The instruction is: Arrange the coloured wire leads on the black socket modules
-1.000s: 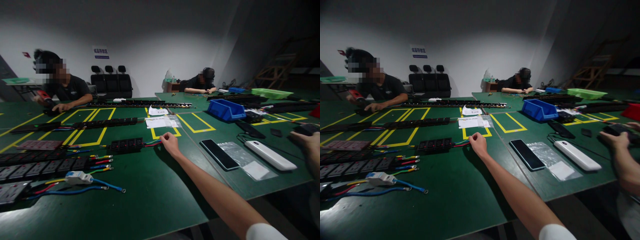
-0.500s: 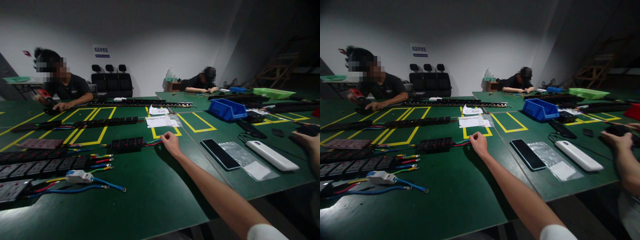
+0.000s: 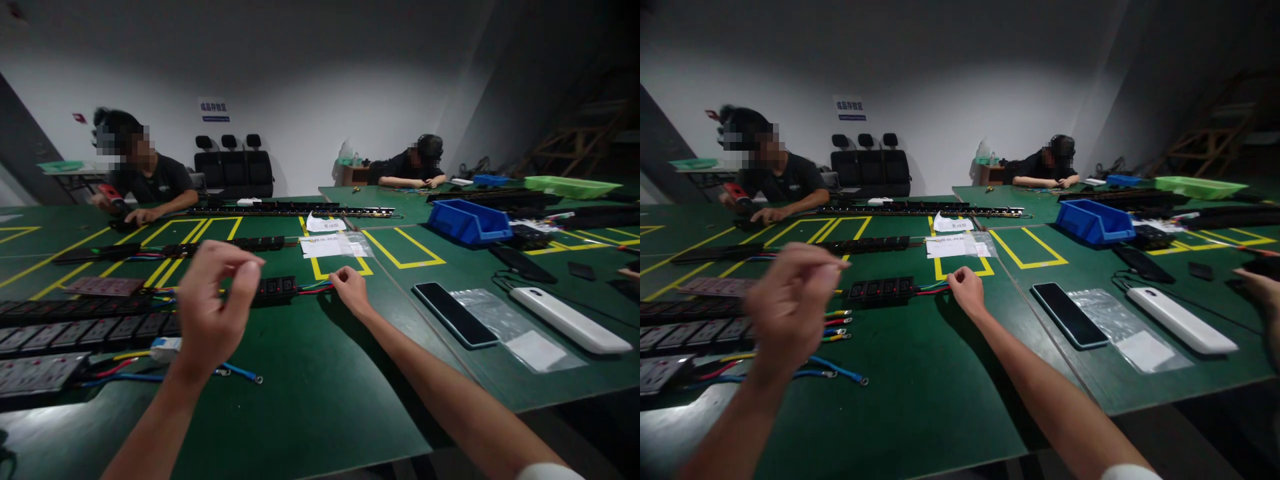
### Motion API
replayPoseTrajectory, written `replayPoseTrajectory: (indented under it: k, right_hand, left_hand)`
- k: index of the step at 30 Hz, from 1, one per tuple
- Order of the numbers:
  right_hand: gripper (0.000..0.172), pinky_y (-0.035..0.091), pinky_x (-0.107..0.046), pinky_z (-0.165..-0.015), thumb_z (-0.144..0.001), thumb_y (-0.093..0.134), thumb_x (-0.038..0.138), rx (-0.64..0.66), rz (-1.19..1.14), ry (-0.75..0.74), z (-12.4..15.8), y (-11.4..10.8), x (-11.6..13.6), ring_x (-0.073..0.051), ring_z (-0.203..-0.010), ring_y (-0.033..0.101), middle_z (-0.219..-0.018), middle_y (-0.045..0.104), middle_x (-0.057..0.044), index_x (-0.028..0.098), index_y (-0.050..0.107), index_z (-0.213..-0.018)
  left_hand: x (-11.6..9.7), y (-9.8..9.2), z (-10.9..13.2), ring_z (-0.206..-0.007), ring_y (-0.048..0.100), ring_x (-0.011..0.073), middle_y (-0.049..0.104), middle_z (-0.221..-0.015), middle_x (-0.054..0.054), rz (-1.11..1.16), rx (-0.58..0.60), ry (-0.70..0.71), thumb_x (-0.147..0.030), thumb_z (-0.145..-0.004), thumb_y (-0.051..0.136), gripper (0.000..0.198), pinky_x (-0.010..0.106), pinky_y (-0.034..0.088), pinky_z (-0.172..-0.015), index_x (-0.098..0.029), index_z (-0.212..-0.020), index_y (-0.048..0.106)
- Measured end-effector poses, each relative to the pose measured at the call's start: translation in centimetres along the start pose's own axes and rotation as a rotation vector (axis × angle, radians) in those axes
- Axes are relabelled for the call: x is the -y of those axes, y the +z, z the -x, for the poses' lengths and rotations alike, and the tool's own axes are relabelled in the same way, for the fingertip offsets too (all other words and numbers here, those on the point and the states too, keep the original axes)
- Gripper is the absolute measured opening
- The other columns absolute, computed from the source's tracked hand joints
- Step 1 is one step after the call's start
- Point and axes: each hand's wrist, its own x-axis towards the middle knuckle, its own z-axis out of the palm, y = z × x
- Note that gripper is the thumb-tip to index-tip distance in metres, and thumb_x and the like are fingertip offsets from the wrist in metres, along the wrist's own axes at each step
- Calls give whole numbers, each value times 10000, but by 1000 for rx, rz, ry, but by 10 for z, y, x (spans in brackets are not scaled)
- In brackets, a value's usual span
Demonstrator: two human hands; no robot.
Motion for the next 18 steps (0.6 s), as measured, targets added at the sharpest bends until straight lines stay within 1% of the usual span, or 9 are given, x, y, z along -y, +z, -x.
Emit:
replayPoseTrajectory:
  k: [2,3,4,6,7,9,12,15,18]
  right_hand:
    - [221,392,-283,-618,-761,577,423,2,4,3,0,0,1,-177,-642,574,-670,637,-9,216,601,-686]
    - [230,392,-287,-621,-757,576,431,1,6,2,1,-1,1,-180,-641,575,-663,636,-11,215,599,-678]
    - [238,391,-290,-623,-754,576,437,5,8,7,1,-1,2,-183,-639,576,-657,635,-13,215,599,-673]
    - [247,388,-294,-620,-752,575,450,18,15,25,2,-1,2,-188,-640,581,-660,643,-18,216,609,-682]
    - [249,388,-296,-623,-750,579,454,25,15,27,2,-2,2,-191,-647,586,-671,650,-21,215,616,-693]
    - [256,387,-298,-621,-749,581,459,35,28,21,2,-2,1,-193,-652,589,-683,659,-28,212,625,-700]
    - [270,383,-300,-619,-753,578,468,30,44,6,3,-3,1,-190,-645,582,-692,664,-36,209,632,-704]
    - [282,381,-298,-612,-754,578,478,35,48,-4,3,-4,1,-189,-636,573,-688,662,-39,206,633,-703]
    - [293,379,-298,-610,-758,575,486,36,45,-17,3,-3,0,-192,-633,570,-680,660,-44,204,630,-701]
  left_hand:
    - [22,22,-1,-920,627,195,645,-1006,61,-115,230,-35,-311,-945,557,197,364,549,-827,-200,-1038,691]
    - [34,34,2,-983,626,223,644,-1059,85,-198,359,-55,-323,-930,572,243,398,539,-877,-191,-1099,687]
    - [46,45,6,-1071,607,269,640,-1128,109,-314,453,-69,-350,-922,582,311,454,517,-927,-192,-1174,672]
    - [67,64,21,-1246,530,334,604,-1294,152,-462,602,-83,-416,-914,599,479,519,452,-1023,-184,-1333,595]
    - [74,71,29,-1325,474,344,566,-1375,162,-490,645,-83,-448,-914,599,548,525,405,-1080,-181,-1390,550]
    - [83,80,44,-1404,399,344,513,-1461,162,-526,679,-115,-500,-934,558,613,527,334,-1144,-187,-1456,482]
    - [86,86,59,-1413,399,320,511,-1476,142,-542,686,-120,-542,-978,454,590,534,288,-1171,-213,-1468,465]
    - [87,86,65,-1400,420,301,524,-1466,132,-561,668,-94,-551,-997,399,583,524,277,-1181,-219,-1473,460]
    - [88,84,69,-1436,380,303,471,-1518,139,-584,661,-48,-556,-1008,354,612,521,261,-1195,-214,-1512,412]
